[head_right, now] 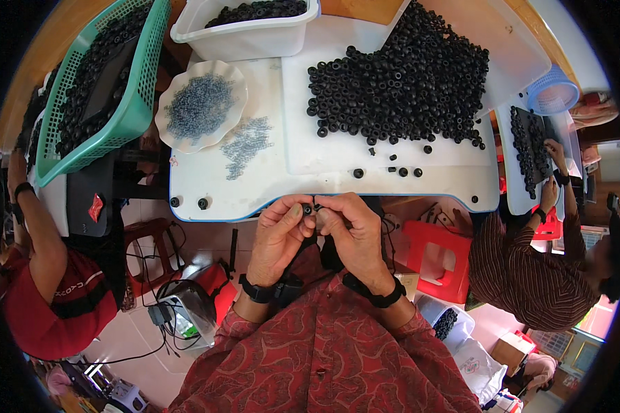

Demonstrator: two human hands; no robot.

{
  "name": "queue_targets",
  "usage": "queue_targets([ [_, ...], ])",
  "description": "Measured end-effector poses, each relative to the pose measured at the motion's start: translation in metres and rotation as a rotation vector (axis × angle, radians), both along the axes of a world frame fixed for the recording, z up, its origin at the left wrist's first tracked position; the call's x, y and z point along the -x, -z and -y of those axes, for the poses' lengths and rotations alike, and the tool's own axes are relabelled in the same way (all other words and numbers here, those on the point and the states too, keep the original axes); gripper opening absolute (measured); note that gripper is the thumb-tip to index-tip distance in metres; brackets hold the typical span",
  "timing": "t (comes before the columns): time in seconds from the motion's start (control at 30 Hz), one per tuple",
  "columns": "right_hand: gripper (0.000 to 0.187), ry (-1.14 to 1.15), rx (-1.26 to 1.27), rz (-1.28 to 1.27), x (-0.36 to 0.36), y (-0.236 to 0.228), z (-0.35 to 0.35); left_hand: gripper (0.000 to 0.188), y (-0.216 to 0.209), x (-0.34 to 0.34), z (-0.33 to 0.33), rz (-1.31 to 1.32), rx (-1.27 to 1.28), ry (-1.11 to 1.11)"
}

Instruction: Sorting and inspecting small black rubber rings at a workshop table.

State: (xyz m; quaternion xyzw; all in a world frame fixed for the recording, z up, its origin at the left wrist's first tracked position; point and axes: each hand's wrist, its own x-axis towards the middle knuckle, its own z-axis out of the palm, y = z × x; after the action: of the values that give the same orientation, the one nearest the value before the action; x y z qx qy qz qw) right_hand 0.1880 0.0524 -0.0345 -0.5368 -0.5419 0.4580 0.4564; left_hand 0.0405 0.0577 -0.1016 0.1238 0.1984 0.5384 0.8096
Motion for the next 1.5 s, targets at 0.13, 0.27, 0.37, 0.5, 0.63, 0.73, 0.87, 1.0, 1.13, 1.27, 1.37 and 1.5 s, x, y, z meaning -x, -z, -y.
queue_targets([
  [0.13,0.017,0.008,-0.035,-0.015,0.000,0.002,0.001,0.023,0.000,-0.002,0.000,0.004,0.004,0.004],
  [0.27,0.018,0.020,-0.065,0.010,0.003,-0.003,0.000,0.022,-0.001,-0.004,0.000,0.009,0.006,-0.002],
  [0.37,0.020,-0.006,-0.142,0.106,0.000,0.001,-0.001,0.022,0.000,-0.005,0.001,-0.019,-0.003,0.007],
  [0.5,0.022,0.014,-0.142,0.136,0.000,0.003,0.000,0.022,-0.003,-0.005,0.002,-0.033,-0.021,0.017],
  [0.63,0.021,0.044,-0.078,0.119,0.001,0.004,0.001,0.022,-0.004,-0.005,0.002,-0.056,-0.033,0.024],
  [0.73,0.020,0.066,-0.014,0.048,0.000,0.010,0.003,0.022,-0.004,-0.005,0.002,-0.065,-0.038,0.021],
  [0.87,0.020,0.079,0.043,-0.023,0.000,0.010,0.003,0.022,-0.004,-0.004,0.002,-0.076,-0.038,0.016],
  [1.0,0.019,0.078,0.035,-0.009,0.000,0.006,0.003,0.021,-0.003,-0.005,0.003,-0.073,-0.038,0.013],
  [1.13,0.018,0.085,0.084,-0.047,0.000,0.006,0.000,0.021,0.000,-0.005,0.001,-0.063,-0.026,0.016],
  [1.27,0.017,0.074,0.121,-0.148,-0.002,0.009,-0.002,0.021,-0.002,-0.006,0.000,-0.003,0.009,0.013],
  [1.37,0.016,0.082,0.127,-0.270,-0.002,0.013,-0.001,0.021,-0.001,-0.006,-0.001,0.076,0.064,0.001],
  [1.5,0.017,0.085,0.100,-0.345,0.000,0.016,-0.002,0.021,-0.002,-0.007,-0.003,0.089,0.061,-0.012],
])
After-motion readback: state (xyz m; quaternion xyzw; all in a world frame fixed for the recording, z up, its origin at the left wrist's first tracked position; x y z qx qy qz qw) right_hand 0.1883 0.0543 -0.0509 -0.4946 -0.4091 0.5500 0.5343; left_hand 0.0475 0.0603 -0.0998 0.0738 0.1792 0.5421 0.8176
